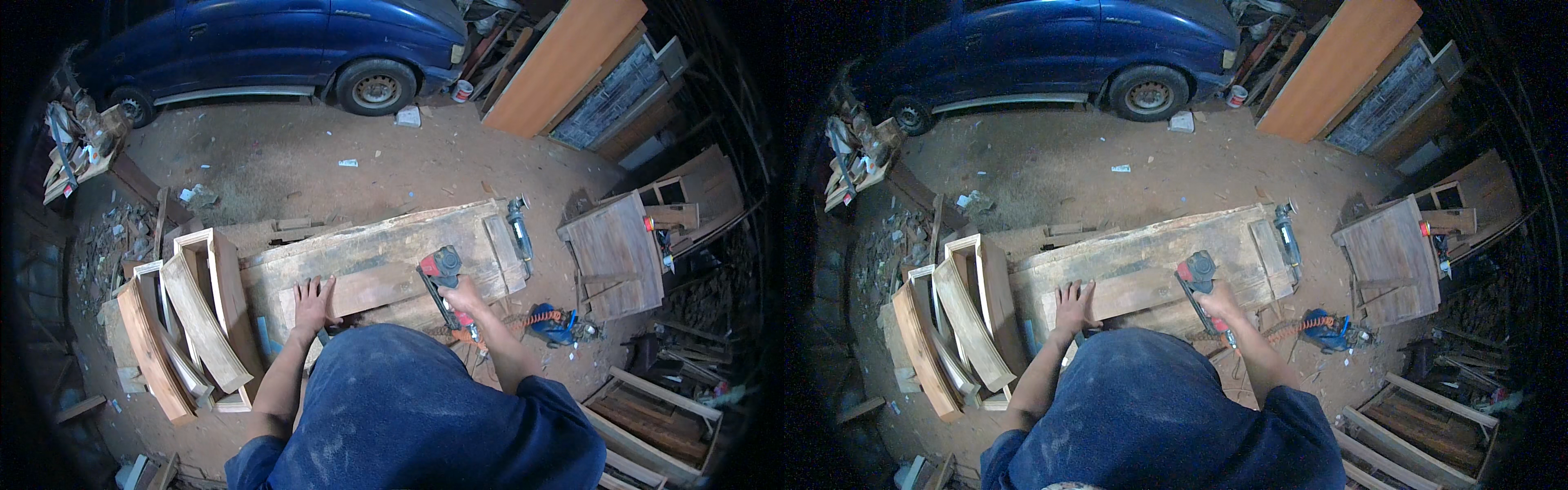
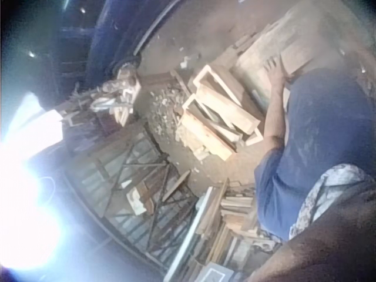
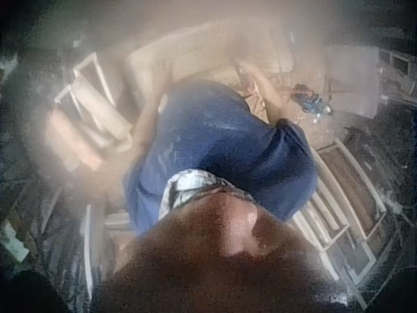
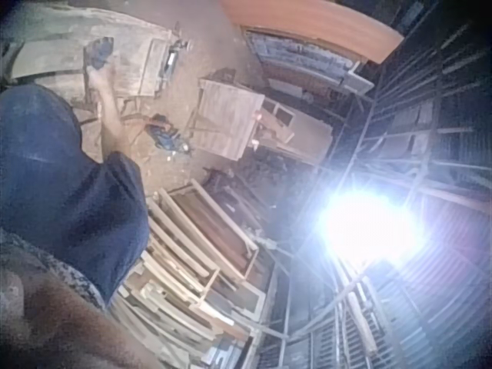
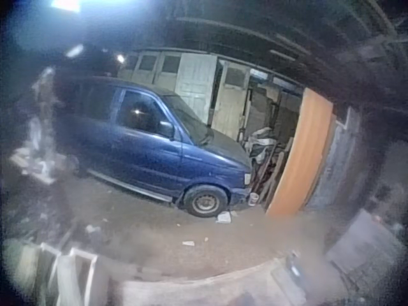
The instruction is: The person assembles small wooden boxes using a pneumatic nail gun. They pick up wooden planks, align them on a workbench, and drive nails into the joints to form rectangular frames. The person repeatedly constructs these frames and stacks them on the floor.
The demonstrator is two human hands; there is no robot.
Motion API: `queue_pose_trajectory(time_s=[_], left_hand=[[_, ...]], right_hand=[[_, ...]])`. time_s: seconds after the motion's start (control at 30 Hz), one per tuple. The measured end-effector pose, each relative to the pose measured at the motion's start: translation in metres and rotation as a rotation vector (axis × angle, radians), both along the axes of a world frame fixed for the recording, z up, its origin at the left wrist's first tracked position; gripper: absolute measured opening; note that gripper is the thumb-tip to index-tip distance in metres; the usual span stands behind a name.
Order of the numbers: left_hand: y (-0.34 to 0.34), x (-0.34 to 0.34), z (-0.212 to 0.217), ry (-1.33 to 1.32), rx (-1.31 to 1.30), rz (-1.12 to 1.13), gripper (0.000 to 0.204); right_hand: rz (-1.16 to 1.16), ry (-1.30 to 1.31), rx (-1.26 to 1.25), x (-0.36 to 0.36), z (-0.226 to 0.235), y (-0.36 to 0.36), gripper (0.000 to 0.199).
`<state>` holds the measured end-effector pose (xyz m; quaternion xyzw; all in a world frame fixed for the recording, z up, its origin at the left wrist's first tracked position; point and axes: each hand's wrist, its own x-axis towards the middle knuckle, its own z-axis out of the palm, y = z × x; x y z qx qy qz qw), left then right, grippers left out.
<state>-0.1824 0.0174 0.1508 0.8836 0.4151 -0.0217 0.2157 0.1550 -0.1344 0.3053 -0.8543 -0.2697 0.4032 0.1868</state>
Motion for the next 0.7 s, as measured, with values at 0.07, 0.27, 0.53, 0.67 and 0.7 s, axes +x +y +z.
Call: queue_pose_trajectory(time_s=[0.07, 0.27, 0.53, 0.67, 0.7], left_hand=[[0.000, 0.001, -0.002, -0.004, 0.008, -0.009, 0.125], [0.001, -0.001, -0.001, -0.010, 0.008, -0.008, 0.128], [-0.001, -0.002, -0.010, -0.007, 0.018, -0.006, 0.129], [-0.001, 0.000, -0.007, 0.002, 0.009, -0.018, 0.129], [-0.001, -0.001, -0.008, 0.006, 0.010, -0.016, 0.129]], right_hand=[[-0.003, 0.003, 0.017, 0.008, -0.023, -0.009, 0.033], [0.030, -0.056, 0.127, 0.008, -0.041, -0.010, 0.034], [0.036, -0.105, 0.170, 0.002, -0.035, -0.017, 0.037], [0.015, -0.058, 0.106, 0.006, -0.045, -0.031, 0.039], [0.018, -0.062, 0.120, 0.003, -0.044, -0.030, 0.039]])
